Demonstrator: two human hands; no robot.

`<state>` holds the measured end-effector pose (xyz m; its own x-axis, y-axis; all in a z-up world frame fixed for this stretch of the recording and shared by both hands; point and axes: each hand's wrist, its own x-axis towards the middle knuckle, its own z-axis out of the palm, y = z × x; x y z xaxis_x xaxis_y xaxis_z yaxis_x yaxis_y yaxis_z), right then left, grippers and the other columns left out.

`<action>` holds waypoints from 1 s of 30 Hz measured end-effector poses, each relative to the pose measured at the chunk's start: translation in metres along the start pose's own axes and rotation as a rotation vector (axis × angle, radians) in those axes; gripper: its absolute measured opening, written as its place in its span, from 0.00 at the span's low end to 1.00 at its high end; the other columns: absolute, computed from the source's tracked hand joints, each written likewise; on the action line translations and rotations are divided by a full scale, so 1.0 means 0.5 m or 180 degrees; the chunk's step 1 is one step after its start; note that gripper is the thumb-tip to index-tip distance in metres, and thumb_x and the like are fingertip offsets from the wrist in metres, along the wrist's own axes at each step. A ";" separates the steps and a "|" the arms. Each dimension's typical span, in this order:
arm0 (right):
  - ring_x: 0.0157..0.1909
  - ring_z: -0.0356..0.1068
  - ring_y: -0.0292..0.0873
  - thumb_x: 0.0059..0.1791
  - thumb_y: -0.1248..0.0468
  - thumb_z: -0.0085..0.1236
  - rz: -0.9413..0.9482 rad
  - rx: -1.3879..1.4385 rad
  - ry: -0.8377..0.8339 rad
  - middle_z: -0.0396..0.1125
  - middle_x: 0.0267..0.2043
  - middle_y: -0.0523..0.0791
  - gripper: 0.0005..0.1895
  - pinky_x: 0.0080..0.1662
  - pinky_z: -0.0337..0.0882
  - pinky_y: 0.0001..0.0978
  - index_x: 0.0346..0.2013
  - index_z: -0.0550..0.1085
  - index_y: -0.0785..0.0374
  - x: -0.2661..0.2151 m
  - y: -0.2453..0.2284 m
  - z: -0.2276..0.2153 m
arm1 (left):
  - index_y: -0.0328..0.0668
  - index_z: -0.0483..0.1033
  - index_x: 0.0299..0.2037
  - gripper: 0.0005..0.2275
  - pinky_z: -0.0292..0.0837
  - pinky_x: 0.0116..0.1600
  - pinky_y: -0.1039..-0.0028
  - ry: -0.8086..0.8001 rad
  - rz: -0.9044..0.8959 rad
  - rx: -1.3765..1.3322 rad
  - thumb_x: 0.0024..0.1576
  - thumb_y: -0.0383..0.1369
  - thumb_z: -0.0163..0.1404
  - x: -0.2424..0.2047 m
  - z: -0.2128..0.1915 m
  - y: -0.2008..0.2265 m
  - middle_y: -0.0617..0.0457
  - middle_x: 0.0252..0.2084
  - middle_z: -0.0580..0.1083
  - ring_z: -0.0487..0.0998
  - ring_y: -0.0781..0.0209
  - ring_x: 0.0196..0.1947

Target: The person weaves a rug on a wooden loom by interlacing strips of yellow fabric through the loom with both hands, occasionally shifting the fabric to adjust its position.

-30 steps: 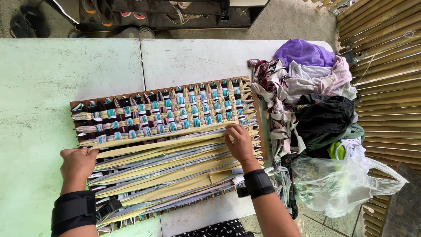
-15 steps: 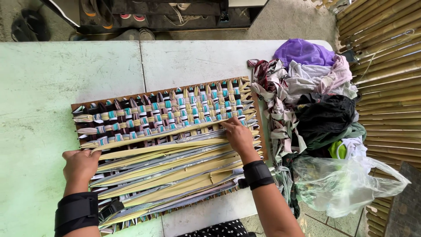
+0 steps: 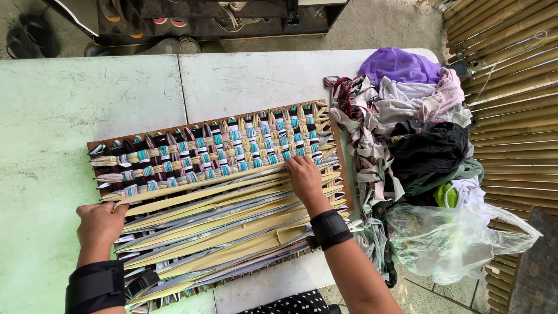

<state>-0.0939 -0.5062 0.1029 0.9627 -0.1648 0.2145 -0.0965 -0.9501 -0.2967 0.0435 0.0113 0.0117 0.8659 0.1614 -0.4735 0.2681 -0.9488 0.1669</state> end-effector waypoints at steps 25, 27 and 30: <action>0.44 0.69 0.46 0.52 0.59 0.58 0.0070 0.0326 -0.0808 0.66 0.45 0.47 0.09 0.47 0.70 0.41 0.43 0.75 0.60 -0.030 -0.037 0.035 | 0.46 0.83 0.55 0.23 0.73 0.56 0.56 0.0255 0.0158 0.0040 0.59 0.52 0.53 0.005 0.020 -0.017 0.47 0.62 0.67 0.77 0.49 0.51; 0.47 0.66 0.47 0.51 0.54 0.59 0.0153 -0.0163 -0.0351 0.67 0.42 0.47 0.09 0.52 0.65 0.42 0.34 0.78 0.55 -0.043 0.010 0.008 | 0.46 0.83 0.55 0.23 0.74 0.56 0.56 0.0227 0.0165 0.0061 0.59 0.52 0.52 0.002 0.020 -0.014 0.47 0.62 0.67 0.78 0.50 0.51; 0.47 0.64 0.50 0.47 0.51 0.62 0.0487 -0.0649 -0.0088 0.66 0.40 0.47 0.11 0.50 0.61 0.43 0.29 0.81 0.52 -0.039 0.046 -0.064 | 0.46 0.83 0.55 0.23 0.74 0.55 0.56 0.0227 0.0119 0.0056 0.59 0.51 0.52 -0.005 0.017 -0.008 0.48 0.62 0.67 0.78 0.50 0.50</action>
<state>-0.1231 -0.5331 0.1218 0.9393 -0.3061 0.1551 -0.2878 -0.9489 -0.1293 0.0365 0.0125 0.0051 0.9033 0.1440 -0.4042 0.2280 -0.9591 0.1677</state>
